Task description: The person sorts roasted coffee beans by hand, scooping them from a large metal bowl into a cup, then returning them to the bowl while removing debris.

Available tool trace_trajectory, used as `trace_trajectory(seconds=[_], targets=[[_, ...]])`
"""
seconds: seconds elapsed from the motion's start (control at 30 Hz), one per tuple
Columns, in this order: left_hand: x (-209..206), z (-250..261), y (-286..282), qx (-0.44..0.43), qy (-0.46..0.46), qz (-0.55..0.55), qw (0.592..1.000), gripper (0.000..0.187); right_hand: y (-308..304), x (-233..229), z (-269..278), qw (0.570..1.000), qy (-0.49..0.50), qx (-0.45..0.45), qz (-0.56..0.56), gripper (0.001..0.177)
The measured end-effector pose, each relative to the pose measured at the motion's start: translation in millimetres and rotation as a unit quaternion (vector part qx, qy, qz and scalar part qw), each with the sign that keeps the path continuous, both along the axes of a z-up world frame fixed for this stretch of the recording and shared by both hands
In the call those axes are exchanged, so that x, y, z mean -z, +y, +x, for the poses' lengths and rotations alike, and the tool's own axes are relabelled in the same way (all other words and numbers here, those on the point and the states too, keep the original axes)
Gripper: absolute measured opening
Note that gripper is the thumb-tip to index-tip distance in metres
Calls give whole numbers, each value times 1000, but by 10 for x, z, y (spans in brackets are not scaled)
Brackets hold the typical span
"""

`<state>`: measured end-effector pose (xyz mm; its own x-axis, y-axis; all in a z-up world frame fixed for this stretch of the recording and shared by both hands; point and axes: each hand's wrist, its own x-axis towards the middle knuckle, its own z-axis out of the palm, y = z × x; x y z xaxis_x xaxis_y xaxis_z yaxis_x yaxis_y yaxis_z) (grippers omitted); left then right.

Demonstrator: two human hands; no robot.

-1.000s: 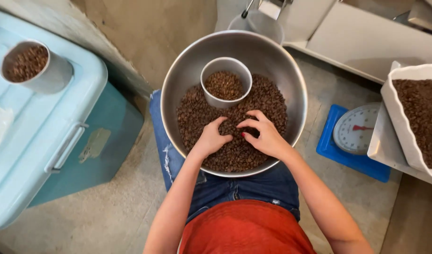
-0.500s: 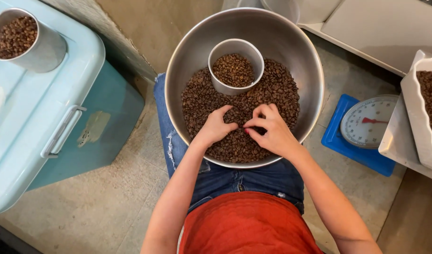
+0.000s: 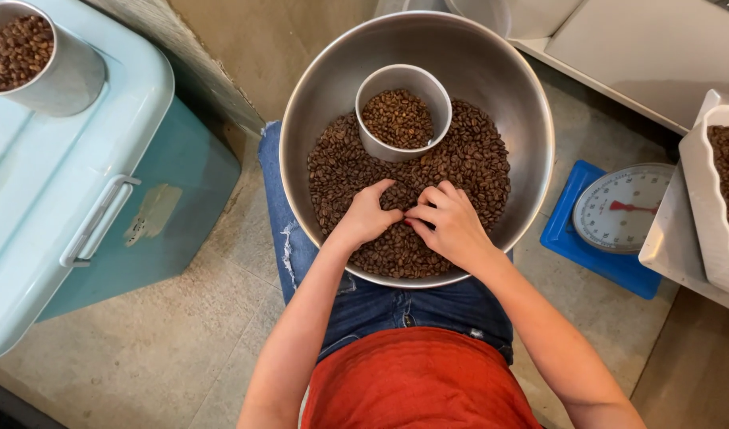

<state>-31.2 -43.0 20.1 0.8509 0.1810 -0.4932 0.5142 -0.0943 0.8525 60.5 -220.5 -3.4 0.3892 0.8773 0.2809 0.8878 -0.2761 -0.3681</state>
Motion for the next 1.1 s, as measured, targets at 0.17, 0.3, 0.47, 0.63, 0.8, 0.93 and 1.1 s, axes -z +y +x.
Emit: trace_trajectory(seconds=[0.17,0.3,0.47,0.63,0.8,0.93,1.1], targets=[[-48,29,-53,-29,16,-58,998,74,58,-44,-25,1000,-13,8,-13,1],[-422,6,-79,-72,48,-129,988,70,114,-215,135,994,96,20,44,15],[-247,34,-49,-92,86,-150,981,72,390,-955,396,984,46,36,170,13],[-452,-105,18,-26,36,-167,985,91,303,-1157,353,986,162,3,27,27],[-56,-151,114,176,-25,59,982,116,80,-906,110,891,344,38,-294,84],[531,-38,75,126,-10,80,989,107,227,-809,-18,881,347,86,-309,94],[-134,4,-22,-58,61,-174,981,93,216,-586,96,903,381,55,-191,68]])
